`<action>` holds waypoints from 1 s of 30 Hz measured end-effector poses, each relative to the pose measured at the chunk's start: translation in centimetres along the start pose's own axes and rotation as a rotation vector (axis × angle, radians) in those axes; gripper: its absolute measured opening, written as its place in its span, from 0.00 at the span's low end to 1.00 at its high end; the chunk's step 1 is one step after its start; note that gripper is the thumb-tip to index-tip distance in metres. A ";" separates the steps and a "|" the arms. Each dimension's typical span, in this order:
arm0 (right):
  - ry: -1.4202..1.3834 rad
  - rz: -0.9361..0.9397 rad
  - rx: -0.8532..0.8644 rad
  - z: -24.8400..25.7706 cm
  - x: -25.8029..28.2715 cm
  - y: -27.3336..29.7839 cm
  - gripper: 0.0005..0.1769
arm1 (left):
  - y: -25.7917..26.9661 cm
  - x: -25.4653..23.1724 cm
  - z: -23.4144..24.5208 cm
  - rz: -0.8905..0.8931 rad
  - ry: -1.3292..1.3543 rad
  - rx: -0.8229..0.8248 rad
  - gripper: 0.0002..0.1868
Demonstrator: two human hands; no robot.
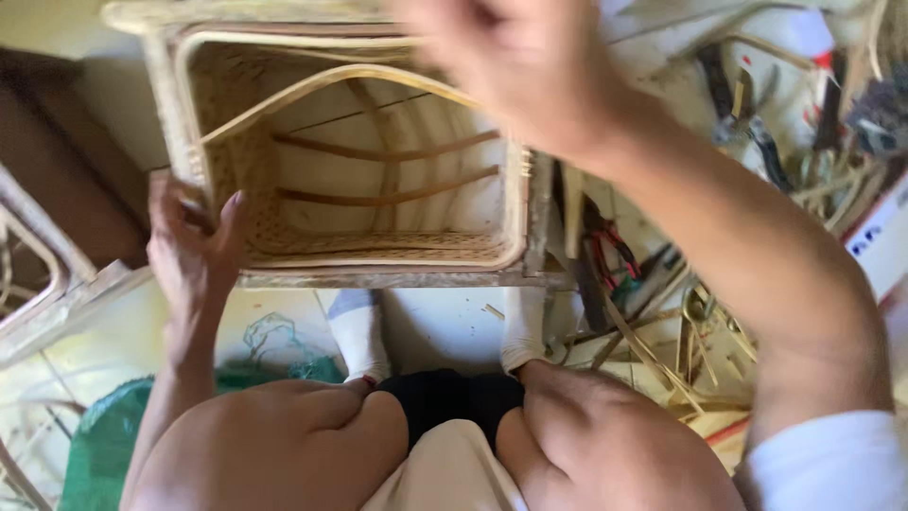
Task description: The person weaves a rectangular basket by inserting thin wooden strips into a wooden mold. They use a hammer to tap the strips into place and pliers to trim excess material, gradually building the basket's structure.
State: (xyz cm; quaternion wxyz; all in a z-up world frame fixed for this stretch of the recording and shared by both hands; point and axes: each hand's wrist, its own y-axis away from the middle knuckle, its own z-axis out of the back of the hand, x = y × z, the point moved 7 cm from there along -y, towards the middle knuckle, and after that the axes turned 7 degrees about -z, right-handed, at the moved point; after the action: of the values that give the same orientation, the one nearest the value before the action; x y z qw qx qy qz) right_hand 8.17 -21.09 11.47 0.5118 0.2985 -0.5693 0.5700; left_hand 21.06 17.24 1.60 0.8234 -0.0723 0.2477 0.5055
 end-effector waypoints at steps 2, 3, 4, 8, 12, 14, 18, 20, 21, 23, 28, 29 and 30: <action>0.078 0.122 0.067 -6.3 -0.2 -3.6 0.15 | -0.5 1.7 -1.5 0.056 -0.046 -0.030 0.20; 0.159 0.187 0.078 -8.6 -0.2 -4.6 0.14 | -0.6 2.3 -1.7 0.084 -0.068 -0.045 0.17; 0.118 0.218 0.103 -10.5 -0.5 -5.4 0.08 | -0.4 2.4 -1.4 0.046 -0.006 -0.095 0.18; 0.078 0.117 0.238 -15.7 -3.5 -6.6 0.13 | 0.3 0.7 -0.7 -0.058 0.103 -0.220 0.24; 0.094 -0.028 0.349 -17.6 -5.8 -5.9 0.16 | 0.2 -0.3 -0.2 -0.030 0.136 -0.202 0.26; 0.113 -0.084 0.391 -18.2 -6.6 -5.9 0.16 | 0.0 -0.4 -0.1 -0.027 0.121 -0.181 0.26; 0.064 -0.119 0.447 -18.6 -6.7 -5.7 0.16 | 0.0 -0.4 -0.1 -0.044 0.072 -0.176 0.25; 0.061 -0.130 0.459 -18.4 -6.3 -5.6 0.16 | 0.2 -0.4 -0.2 -0.040 0.101 -0.177 0.25; 0.061 -0.133 0.465 -18.3 -6.0 -5.7 0.17 | 0.2 -0.3 -0.1 -0.041 0.116 -0.180 0.25; 0.101 -0.381 0.576 -19.0 -7.2 -5.4 0.18 | 0.1 -0.1 -0.2 -0.018 0.123 -0.171 0.25; 0.091 -0.252 0.615 -20.2 -6.1 -5.7 0.17 | 0.0 -1.0 0.6 0.004 0.160 -0.192 0.23; 0.165 -0.424 0.685 -20.2 -7.3 -5.0 0.18 | 0.2 -1.2 0.3 0.036 0.167 -0.196 0.23; 0.237 -0.578 0.770 -20.4 -8.4 -4.4 0.19 | 0.4 -1.0 0.4 0.079 0.165 -0.217 0.22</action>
State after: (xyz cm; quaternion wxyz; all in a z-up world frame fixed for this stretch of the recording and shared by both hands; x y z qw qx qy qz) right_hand 19.69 -4.47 1.66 0.5627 0.5447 -0.1493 0.6036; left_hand 20.46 16.77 2.49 0.7671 -0.1923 0.2613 0.5535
